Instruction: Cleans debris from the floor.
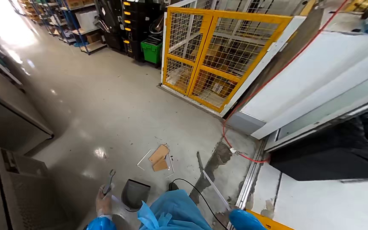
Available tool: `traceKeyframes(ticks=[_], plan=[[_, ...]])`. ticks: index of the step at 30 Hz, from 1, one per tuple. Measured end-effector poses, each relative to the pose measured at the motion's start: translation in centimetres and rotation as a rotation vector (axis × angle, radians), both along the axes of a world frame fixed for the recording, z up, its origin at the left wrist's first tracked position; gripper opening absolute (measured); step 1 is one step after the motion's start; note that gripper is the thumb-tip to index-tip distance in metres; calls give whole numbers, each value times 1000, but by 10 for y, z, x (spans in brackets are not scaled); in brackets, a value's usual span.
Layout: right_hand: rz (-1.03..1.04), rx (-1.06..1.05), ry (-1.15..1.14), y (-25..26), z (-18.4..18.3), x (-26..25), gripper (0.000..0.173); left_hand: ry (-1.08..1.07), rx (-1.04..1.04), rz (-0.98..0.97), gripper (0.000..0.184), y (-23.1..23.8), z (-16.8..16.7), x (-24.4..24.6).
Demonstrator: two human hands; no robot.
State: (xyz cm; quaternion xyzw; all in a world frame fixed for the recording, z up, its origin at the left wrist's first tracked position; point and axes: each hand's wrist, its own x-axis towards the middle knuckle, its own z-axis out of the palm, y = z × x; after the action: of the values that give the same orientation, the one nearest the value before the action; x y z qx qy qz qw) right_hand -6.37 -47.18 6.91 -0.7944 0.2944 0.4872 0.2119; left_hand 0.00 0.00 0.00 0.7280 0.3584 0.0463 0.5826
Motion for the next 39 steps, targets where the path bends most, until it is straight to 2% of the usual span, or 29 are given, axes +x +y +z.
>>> traceKeyframes(ticks=[1, 2, 3, 4, 8, 12, 16, 18, 20, 25, 28, 31, 33, 36, 39], plan=[[16, -104, -32, -24, -80, 14, 51, 21, -12, 1, 36, -4, -3, 4], [48, -139, -35, -48, -140, 25, 52, 44, -21, -6, 39, -9, -7, 8], [86, -144, -31, -66, -176, 37, 53, 54, -27, -14, 37, -13, -13, 13], [122, -132, -21, -76, -190, 51, 54, 55, -39, -21, 34, -19, -20, 18], [210, -78, 9, -84, -178, 121, 57, 100, -51, 19, 32, -46, -48, 41], [258, -69, -10, -96, -194, 187, 56, 183, -52, 87, 38, -78, -69, 75], [313, -84, 22, -102, -200, 260, 59, 213, -50, 86, 25, -116, -83, 103], [350, -58, 10, -103, -215, 299, 58, 247, -38, 83, 22, -129, -89, 111], [381, -56, 18, -106, -245, 336, 55, 257, -10, 95, 19, -135, -102, 114], [506, -95, 143, -62, -250, 398, 51, 232, 27, 181, 21, -140, -113, 127], [523, -82, 182, -30, -284, 395, 49, 249, 11, 223, 23, -141, -112, 139], [420, -97, 180, -6, -286, 363, 47, 267, -19, 286, 26, -140, -123, 135], [406, -105, 160, -2, -284, 346, 51, 285, -55, 316, 28, -141, -128, 130], [485, -94, 189, 3, -261, 328, 61, 276, -71, 335, 26, -144, -138, 119], [473, -115, 184, 7, -251, 315, 62, 233, -98, 345, 21, -147, -144, 115]])
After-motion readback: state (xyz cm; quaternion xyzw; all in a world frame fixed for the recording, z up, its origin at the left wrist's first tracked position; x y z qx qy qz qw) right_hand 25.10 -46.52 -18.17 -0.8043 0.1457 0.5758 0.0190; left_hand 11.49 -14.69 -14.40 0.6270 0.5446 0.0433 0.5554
